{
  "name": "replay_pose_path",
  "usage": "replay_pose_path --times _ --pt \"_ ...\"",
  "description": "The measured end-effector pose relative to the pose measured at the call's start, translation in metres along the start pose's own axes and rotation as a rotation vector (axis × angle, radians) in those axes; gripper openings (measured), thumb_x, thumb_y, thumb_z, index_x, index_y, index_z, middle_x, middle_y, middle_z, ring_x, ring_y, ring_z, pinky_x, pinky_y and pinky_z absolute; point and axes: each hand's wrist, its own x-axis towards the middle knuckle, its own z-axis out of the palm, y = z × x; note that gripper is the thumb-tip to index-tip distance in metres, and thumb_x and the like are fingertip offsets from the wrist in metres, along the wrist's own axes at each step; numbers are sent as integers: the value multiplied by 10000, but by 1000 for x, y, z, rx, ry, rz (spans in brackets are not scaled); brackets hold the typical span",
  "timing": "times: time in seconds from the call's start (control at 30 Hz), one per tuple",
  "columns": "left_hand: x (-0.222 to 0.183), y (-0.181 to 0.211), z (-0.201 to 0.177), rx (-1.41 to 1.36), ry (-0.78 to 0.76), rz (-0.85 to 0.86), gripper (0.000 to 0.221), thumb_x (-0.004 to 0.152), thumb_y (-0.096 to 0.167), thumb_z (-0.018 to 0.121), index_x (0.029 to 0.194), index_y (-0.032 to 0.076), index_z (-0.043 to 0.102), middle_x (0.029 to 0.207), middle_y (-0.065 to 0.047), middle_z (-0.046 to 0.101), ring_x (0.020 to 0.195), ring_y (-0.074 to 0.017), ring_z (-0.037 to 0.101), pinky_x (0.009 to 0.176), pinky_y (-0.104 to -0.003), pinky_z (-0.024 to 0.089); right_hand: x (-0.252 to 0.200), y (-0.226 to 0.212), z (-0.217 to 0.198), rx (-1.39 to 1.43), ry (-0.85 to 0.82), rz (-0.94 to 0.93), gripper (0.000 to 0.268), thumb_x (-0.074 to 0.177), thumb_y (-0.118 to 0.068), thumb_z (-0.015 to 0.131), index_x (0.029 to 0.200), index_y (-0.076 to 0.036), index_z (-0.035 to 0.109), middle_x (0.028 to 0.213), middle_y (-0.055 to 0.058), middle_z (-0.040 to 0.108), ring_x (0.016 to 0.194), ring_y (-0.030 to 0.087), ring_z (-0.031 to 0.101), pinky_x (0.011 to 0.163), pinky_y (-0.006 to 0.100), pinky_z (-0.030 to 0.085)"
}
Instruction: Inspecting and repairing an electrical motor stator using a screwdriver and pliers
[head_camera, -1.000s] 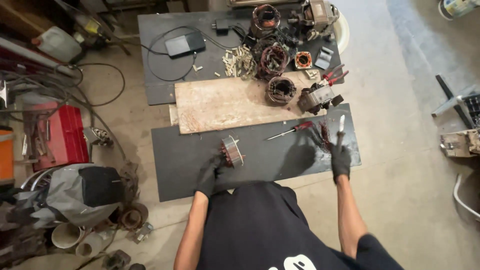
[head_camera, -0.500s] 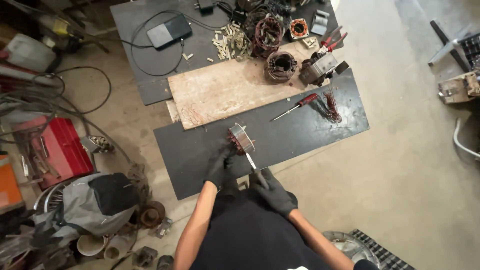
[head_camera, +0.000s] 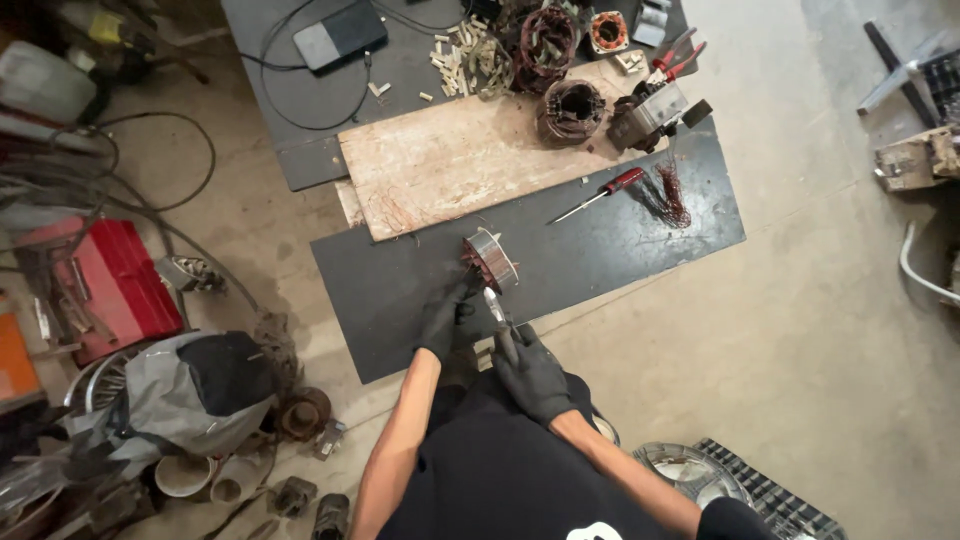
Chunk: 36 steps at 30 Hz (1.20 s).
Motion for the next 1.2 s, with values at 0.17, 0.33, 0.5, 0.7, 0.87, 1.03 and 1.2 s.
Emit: replay_pose_path --times 0.17,0.33,0.5,0.7,0.87,1.03,1.2 --pt "3 16 -2 -41 34 12 326 790 316 866 889 16 787 730 -167 750 609 -206 748 477 -282 591 2 -19 1 -17 -64 371 489 902 -612 596 1284 -314 656 1439 46 576 1130 372 691 903 548 615" --pt "-38 23 3 -102 9 -19 338 803 319 840 949 19 782 702 -124 747 540 -186 722 422 -245 556 2 -23 1 -44 -103 290 535 970 -575 512 1436 -313 524 1433 146 549 1204 411 647 941 576 584" --pt "-13 5 -5 -105 2 32 379 832 273 844 1066 -6 740 770 -142 751 581 -222 723 429 -277 534 11 -47 -11 23 -51 495 606 901 -588 596 1355 -186 587 1279 160 663 1121 393 696 957 572 568" --pt "4 1 -7 -106 40 82 372 786 271 896 1027 19 769 773 -158 744 577 -232 735 416 -289 515 25 5 4 27 -158 471 477 919 -595 550 1205 -235 677 1140 83 754 1141 312 704 971 464 579" --pt "17 -1 -9 -84 43 94 378 788 320 886 1032 53 777 845 -176 768 581 -229 724 414 -276 502 19 1 -32 392 -201 446 633 894 -588 614 1268 -84 695 1116 209 763 1141 365 706 971 498 546" --pt "5 7 -16 -39 5 102 358 833 336 848 1013 36 773 802 -177 758 636 -245 750 473 -293 545 17 -10 -28 680 -182 480 715 844 -457 780 1351 13 596 1137 260 712 1095 382 693 930 481 559" --pt "7 2 -16 -3 9 137 330 857 347 827 1038 80 762 727 -126 730 614 -194 737 492 -277 549 49 45 21 969 -198 596 851 766 -313 888 1406 89 497 1011 256 655 792 364 720 615 471 628"
